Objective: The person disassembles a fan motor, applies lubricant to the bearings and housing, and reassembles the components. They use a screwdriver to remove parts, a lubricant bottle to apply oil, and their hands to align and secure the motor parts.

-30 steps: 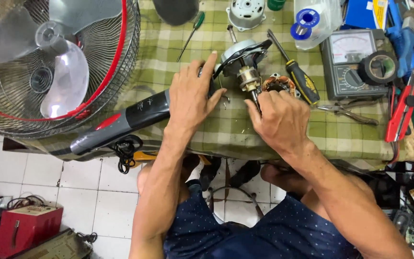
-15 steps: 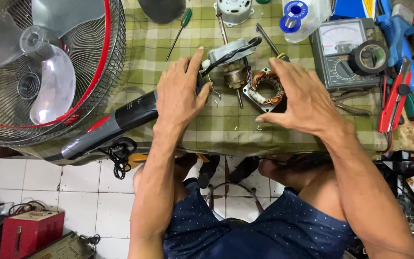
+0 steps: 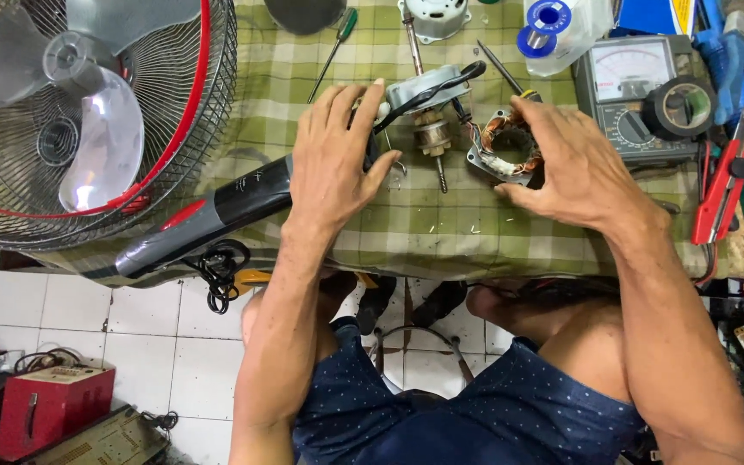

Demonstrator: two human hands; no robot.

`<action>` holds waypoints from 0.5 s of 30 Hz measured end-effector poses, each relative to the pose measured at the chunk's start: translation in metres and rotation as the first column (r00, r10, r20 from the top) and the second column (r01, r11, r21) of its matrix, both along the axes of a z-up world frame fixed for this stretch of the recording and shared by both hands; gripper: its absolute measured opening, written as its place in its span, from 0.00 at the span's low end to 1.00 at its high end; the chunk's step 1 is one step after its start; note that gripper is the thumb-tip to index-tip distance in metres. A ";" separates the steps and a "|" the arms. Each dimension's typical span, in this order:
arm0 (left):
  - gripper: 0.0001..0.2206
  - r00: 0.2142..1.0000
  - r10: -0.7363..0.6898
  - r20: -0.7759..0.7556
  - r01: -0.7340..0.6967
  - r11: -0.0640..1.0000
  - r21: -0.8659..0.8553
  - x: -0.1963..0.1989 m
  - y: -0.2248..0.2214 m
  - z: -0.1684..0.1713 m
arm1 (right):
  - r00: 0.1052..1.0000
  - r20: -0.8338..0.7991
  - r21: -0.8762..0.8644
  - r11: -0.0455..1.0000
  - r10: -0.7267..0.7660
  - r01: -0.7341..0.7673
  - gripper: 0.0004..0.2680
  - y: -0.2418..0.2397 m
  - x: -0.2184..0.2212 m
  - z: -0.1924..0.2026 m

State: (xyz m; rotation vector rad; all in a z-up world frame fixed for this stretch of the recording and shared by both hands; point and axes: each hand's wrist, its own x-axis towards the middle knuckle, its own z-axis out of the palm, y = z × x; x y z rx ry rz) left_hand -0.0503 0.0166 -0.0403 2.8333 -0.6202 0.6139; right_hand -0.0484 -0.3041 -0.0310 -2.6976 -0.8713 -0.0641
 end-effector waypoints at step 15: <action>0.18 0.993 -0.059 0.103 0.103 0.856 -0.507 -0.040 -0.065 -0.055 | 0.910 0.403 0.073 0.988 0.096 -0.137 0.28 0.019 -0.005 -0.002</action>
